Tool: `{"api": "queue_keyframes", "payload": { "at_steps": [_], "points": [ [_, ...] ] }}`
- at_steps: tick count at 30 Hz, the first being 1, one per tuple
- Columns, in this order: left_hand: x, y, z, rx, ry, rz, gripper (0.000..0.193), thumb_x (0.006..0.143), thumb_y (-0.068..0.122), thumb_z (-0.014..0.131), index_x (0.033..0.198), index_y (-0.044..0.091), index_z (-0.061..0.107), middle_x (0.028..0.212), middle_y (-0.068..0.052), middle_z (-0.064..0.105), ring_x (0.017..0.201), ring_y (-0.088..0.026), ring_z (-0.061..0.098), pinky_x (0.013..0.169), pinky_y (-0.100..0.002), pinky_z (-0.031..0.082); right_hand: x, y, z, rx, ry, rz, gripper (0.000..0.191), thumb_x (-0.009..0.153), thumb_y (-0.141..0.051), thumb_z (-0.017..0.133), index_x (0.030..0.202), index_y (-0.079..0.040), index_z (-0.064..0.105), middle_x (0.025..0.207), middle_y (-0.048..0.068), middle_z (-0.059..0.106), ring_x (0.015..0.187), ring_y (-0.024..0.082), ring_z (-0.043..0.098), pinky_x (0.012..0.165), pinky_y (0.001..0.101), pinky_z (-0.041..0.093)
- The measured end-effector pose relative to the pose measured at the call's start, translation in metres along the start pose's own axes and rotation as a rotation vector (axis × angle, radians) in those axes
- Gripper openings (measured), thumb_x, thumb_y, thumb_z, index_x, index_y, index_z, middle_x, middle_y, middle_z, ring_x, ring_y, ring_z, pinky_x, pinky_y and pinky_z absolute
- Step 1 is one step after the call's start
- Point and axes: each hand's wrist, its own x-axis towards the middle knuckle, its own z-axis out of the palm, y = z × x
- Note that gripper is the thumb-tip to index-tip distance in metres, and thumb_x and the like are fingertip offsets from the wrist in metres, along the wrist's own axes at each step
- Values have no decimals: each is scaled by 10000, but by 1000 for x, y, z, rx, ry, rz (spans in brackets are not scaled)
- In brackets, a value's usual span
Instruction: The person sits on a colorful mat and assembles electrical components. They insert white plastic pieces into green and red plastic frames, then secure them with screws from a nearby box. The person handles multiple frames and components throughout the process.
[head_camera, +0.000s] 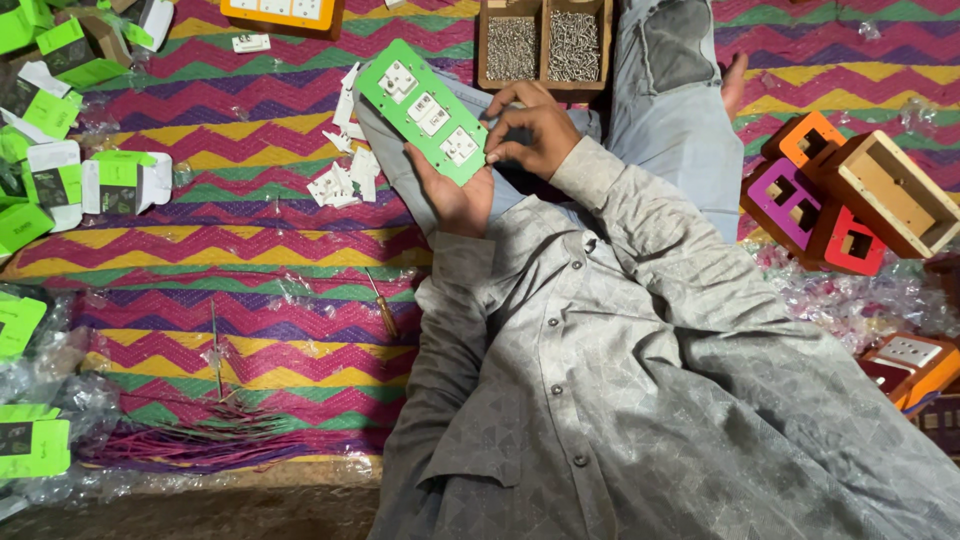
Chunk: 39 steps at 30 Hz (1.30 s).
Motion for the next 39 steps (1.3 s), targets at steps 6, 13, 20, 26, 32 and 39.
{"api": "queue_keyframes", "payload": {
  "at_steps": [6,13,20,26,32,39],
  "points": [
    [0,0,-2,43,-115,-13,698,1059,674,362,1458,110,456,1224,-120,602,1022,-342,595,797,-416,467,0,-6,-1,66,-35,19,442,831,-239,854,1247,-128,753,1289,70,625,1250,294,540,1093,424,417],
    [1,1,-2,-8,-108,-35,706,1069,684,355,1443,96,469,1191,-131,605,1021,-356,596,780,-421,451,1,-4,-1,34,10,0,375,817,-279,892,1129,-123,754,1181,56,621,1203,284,562,1076,426,424],
    [-1,0,-1,5,-163,-34,695,1082,680,356,1435,93,478,1178,-137,618,1041,-354,589,802,-424,454,0,2,0,-2,-13,-10,348,822,-315,895,1090,-137,762,1202,52,652,1210,286,569,1088,425,428],
    [7,-4,-17,-21,-112,49,637,1053,613,427,1449,118,497,1275,-108,621,1104,-313,596,868,-470,495,-4,21,4,15,4,-87,497,849,-367,850,1248,-95,733,1267,88,625,1248,319,544,1101,447,406],
    [18,-15,-31,65,-291,16,541,1150,527,487,1555,169,520,1399,-55,614,1181,-277,589,882,-454,498,-6,35,-8,-27,62,-81,462,769,-499,893,955,-119,707,1145,72,622,1184,304,576,1035,462,445],
    [-13,-33,-35,627,-172,-3,748,1040,666,353,1636,227,241,1613,-34,445,1458,-253,501,1193,-416,483,-43,-43,-42,-486,181,-104,729,912,-427,811,1510,-218,450,1586,73,374,1473,298,373,1145,501,411]
  ]
}}
